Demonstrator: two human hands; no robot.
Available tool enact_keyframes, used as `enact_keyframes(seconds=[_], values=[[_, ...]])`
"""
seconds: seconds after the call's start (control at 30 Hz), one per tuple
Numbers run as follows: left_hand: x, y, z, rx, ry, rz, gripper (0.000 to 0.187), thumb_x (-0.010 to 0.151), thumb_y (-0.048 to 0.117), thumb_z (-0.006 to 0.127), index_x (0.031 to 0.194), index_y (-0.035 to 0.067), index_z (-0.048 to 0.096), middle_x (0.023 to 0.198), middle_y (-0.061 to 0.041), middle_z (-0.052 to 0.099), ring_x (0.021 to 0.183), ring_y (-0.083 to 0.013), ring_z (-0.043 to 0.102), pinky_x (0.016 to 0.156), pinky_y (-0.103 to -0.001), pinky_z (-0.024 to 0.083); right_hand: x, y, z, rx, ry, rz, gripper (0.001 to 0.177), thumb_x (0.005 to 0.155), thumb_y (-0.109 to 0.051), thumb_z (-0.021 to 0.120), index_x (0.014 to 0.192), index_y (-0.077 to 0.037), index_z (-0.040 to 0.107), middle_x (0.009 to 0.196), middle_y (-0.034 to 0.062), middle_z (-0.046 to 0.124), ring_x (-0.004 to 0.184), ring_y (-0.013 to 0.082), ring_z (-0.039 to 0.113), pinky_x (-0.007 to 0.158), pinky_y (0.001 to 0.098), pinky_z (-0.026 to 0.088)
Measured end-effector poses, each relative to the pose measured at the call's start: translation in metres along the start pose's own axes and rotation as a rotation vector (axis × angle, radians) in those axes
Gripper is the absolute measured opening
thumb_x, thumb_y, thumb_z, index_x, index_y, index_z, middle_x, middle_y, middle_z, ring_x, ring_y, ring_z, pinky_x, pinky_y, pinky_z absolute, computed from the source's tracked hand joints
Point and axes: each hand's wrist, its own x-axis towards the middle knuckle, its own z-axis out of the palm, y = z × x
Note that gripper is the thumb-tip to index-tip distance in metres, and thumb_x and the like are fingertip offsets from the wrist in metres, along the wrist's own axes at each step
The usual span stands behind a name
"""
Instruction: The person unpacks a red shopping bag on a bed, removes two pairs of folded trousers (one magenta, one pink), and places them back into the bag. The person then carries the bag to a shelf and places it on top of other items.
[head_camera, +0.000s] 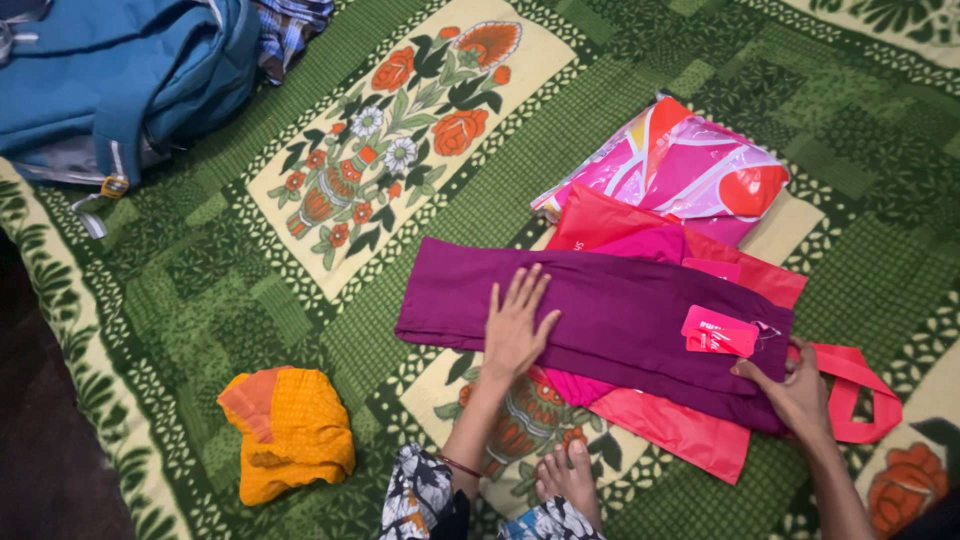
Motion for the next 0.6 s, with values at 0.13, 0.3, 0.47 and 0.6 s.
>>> enact_keyframes(seconds=[0.13,0.3,0.47,0.6], values=[[-0.006,-0.036,-0.003,0.006,0.049,-0.099,0.068,0.104,0.051,0.046,0.161,0.014,0.034,0.169,-0.003,0.027,0.157,-0.0253,0.021,0.127,-0.056,0.012,0.001,0.002,0.000,0.082,-0.022,-0.009,0.109,0.074,-0.027,0.088,0.159,0.008,0.029,0.117,0.0211,0.073,0.103,0.0244,0.072,0.088,0.0359,0.057],[-0.008,-0.073,-0.007,0.172,0.032,-0.098,0.066,0.102,0.051,0.044,0.159,0.019,0.035,0.169,-0.001,0.027,0.156,-0.0229,0.021,0.126,-0.055,0.011,0.003,0.003,0.003,0.178,-0.049,-0.021,0.109,0.072,-0.027,0.088,0.157,0.008,0.028,0.116,0.0198,0.072,0.102,0.0237,0.072,0.087,0.0353,0.058],[-0.006,-0.110,-0.014,0.290,0.058,-0.163,0.067,0.102,0.052,0.043,0.160,0.018,0.034,0.168,0.001,0.027,0.155,-0.0208,0.021,0.125,-0.056,0.011,0.002,0.001,-0.001,0.018,-0.016,0.040,0.106,0.072,-0.022,0.090,0.157,0.006,0.032,0.117,0.0222,0.073,0.102,0.0265,0.071,0.089,0.0383,0.057],[-0.005,-0.140,-0.021,0.410,0.072,-0.258,0.068,0.102,0.051,0.041,0.160,0.017,0.032,0.169,0.002,0.026,0.155,-0.0209,0.023,0.124,-0.057,0.012,0.004,0.004,0.001,0.082,-0.028,0.008,0.107,0.072,-0.027,0.088,0.156,0.007,0.031,0.117,0.0213,0.072,0.102,0.0248,0.072,0.089,0.0375,0.057]])
